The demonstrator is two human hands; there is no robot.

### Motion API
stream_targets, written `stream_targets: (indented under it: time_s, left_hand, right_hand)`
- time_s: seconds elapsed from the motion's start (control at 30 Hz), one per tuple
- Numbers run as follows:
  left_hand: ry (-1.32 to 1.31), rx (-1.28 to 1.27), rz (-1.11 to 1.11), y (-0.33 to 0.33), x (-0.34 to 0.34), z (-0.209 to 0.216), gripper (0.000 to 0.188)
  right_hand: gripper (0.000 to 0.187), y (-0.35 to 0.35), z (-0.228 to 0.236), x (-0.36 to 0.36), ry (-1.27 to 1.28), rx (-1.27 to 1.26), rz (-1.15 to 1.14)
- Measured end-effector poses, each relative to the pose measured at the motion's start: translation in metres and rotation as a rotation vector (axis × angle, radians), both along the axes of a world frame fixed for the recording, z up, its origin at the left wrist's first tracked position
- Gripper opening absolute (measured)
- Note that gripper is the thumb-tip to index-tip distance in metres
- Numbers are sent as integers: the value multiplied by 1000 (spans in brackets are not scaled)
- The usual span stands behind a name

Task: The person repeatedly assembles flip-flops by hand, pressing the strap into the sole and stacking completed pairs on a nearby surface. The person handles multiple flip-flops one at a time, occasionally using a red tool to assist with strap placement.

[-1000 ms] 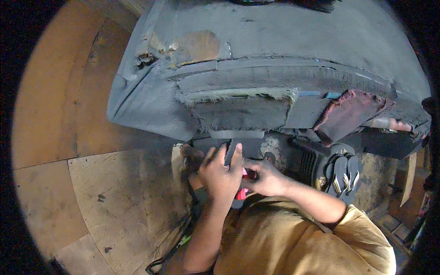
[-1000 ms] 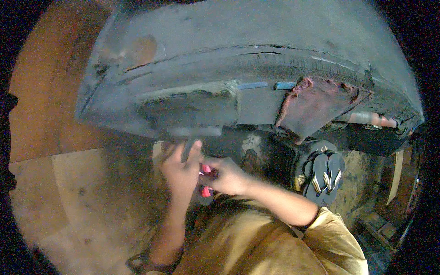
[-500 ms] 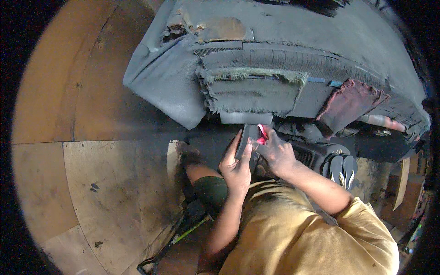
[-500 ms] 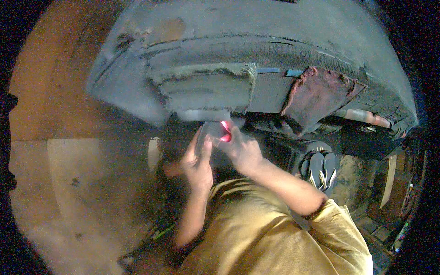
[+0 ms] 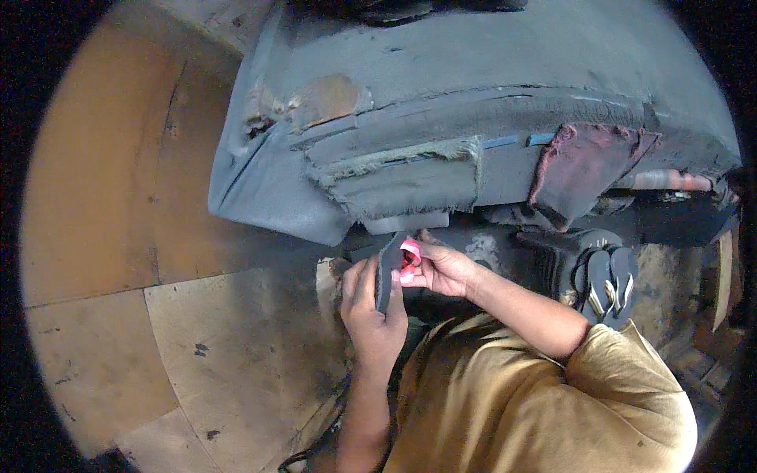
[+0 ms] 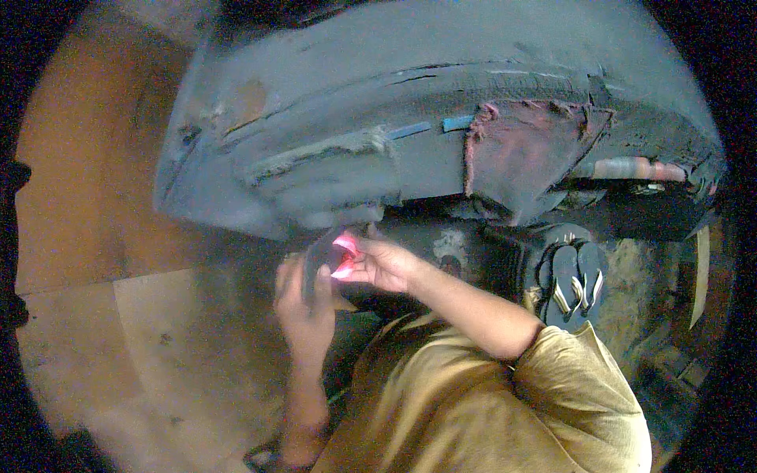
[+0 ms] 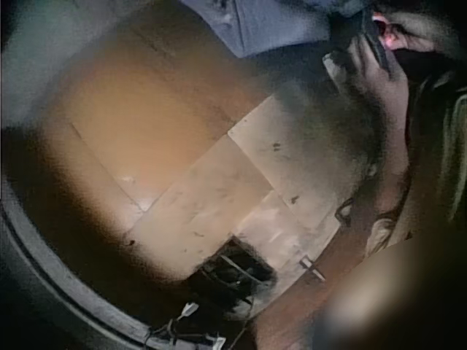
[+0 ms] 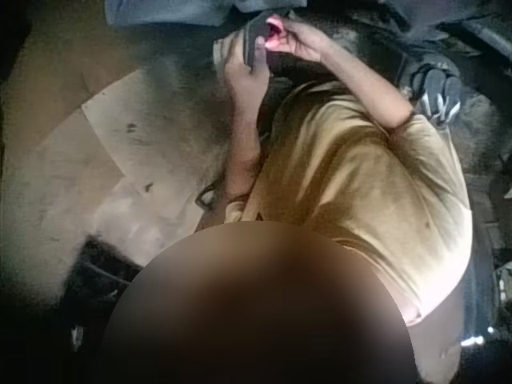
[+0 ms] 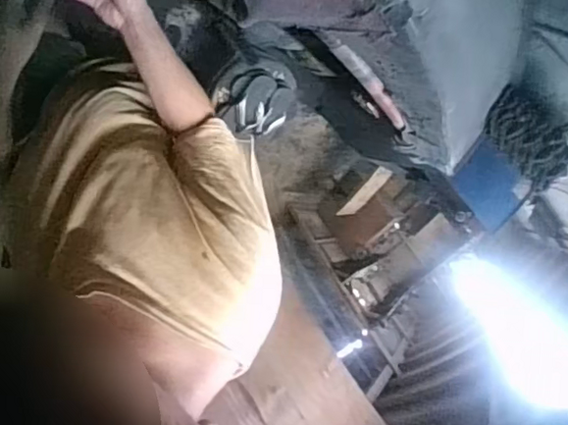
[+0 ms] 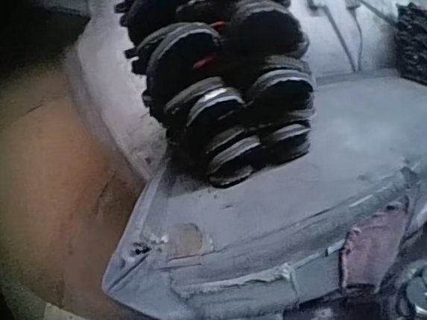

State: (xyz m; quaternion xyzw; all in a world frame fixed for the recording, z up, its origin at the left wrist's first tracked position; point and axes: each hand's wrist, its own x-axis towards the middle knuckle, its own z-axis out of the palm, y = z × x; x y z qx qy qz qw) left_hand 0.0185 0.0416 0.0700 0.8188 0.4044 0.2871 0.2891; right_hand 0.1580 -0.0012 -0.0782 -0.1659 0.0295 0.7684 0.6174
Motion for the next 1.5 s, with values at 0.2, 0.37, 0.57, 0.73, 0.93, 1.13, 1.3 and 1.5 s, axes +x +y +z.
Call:
stream_targets:
  time_s: [0.2, 0.37, 0.57, 0.73, 0.93, 1.13, 1.3, 1.5]
  left_hand:
    - [224, -78, -60, 12, 34, -5, 33]
    - [246, -270, -16, 5, 45, 6, 31]
    - [141, -285, 21, -11, 7, 42, 27]
    - [319, -145, -63, 1, 40, 10, 27]
    - [92, -404, 43, -8, 28, 20, 24]
    - [93, -183, 57, -42, 1, 53, 24]
    - [65, -253, 104, -71, -30, 52, 22]
    - [53, -421, 137, -107, -76, 0, 25]
  right_hand:
    - [40, -20, -11, 16, 57, -111, -48]
    - [40, -32, 11, 31, -36, -310, 16]
    - [38, -22, 35, 3, 69, -69, 26]
    - [37, -28, 21, 28, -30, -349, -16]
    - [31, -34, 35, 32, -94, -320, 43]
    - [37, -41, 79, 18, -108, -222, 12]
    - [52, -54, 103, 15, -178, -254, 38]
    - [97, -65, 85, 10, -567, -107, 18]
